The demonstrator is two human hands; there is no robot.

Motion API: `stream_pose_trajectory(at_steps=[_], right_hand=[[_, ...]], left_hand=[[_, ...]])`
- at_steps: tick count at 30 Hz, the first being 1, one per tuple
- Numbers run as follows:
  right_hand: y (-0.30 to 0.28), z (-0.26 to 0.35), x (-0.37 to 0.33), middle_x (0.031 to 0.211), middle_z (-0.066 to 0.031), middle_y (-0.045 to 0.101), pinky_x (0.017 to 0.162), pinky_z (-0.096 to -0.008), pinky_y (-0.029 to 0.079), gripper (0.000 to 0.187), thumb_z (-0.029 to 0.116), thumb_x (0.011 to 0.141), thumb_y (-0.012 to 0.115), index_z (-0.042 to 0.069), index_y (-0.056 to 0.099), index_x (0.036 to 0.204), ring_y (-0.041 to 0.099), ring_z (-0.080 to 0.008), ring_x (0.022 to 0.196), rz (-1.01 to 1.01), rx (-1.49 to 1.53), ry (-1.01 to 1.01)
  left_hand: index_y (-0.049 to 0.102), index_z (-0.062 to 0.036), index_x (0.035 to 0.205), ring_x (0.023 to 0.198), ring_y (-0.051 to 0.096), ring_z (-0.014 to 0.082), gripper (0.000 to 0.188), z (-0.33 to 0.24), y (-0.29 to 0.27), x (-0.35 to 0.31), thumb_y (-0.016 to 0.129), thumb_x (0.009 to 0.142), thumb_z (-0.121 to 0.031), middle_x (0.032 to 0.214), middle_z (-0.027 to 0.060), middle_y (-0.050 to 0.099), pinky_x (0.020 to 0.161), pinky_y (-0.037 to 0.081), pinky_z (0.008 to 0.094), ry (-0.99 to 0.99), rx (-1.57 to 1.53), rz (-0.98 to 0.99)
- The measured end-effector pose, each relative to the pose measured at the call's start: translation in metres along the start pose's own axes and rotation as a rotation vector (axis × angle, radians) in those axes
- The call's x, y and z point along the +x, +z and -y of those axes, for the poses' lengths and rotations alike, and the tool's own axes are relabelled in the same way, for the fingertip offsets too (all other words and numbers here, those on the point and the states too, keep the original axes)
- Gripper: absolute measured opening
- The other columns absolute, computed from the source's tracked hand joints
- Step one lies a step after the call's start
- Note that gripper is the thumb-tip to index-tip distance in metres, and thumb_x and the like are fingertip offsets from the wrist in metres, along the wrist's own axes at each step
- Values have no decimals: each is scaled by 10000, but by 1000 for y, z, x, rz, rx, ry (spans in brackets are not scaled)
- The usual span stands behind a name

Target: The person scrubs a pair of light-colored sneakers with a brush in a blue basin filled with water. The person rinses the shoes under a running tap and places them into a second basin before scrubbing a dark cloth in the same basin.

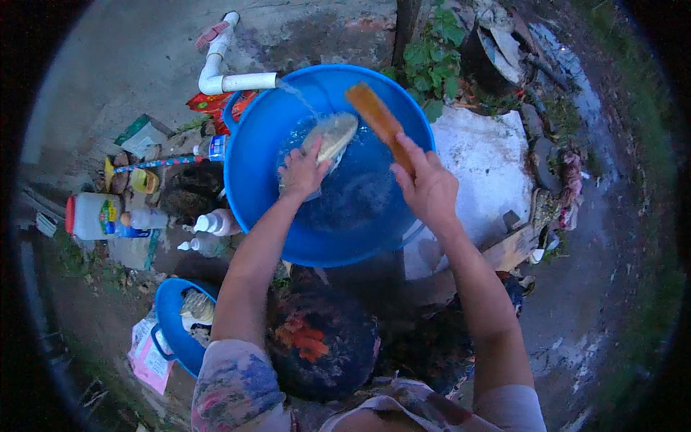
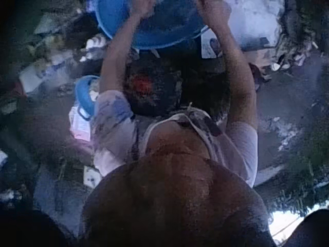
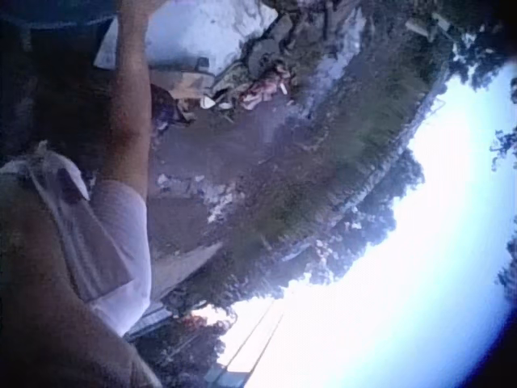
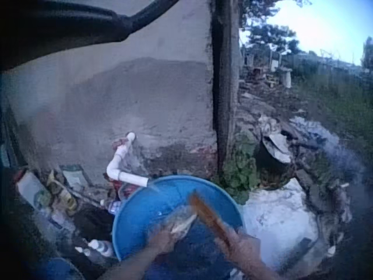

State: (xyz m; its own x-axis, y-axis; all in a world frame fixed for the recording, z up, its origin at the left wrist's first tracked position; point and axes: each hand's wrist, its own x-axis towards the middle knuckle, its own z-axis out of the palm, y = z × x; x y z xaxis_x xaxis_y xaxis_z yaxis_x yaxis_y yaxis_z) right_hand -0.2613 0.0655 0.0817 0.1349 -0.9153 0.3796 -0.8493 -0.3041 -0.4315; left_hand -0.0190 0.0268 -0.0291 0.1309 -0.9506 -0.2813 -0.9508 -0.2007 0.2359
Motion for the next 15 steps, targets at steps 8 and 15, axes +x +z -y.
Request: stream_pose_trajectory(at_steps=[8,15], right_hand=[[-1,-3,-1,739,-97,547,509,-373,468,505,274,782,643,248,471,1256,578,-280,603,-9,117,30],[-7,-5,-1,755,-106,557,537,-355,482,499,217,774,655,228,489,1245,585,-276,626,-23,285,44]], left_hand=[[153,-341,1406,1068,408,380,720,3,6,-8,542,817,-480,1186,202,378,861,341,558,-57,177,14],[152,-312,1407,1066,404,363,722,2,69,5,526,816,-492,1216,205,364,856,333,568,14,357,-45]])
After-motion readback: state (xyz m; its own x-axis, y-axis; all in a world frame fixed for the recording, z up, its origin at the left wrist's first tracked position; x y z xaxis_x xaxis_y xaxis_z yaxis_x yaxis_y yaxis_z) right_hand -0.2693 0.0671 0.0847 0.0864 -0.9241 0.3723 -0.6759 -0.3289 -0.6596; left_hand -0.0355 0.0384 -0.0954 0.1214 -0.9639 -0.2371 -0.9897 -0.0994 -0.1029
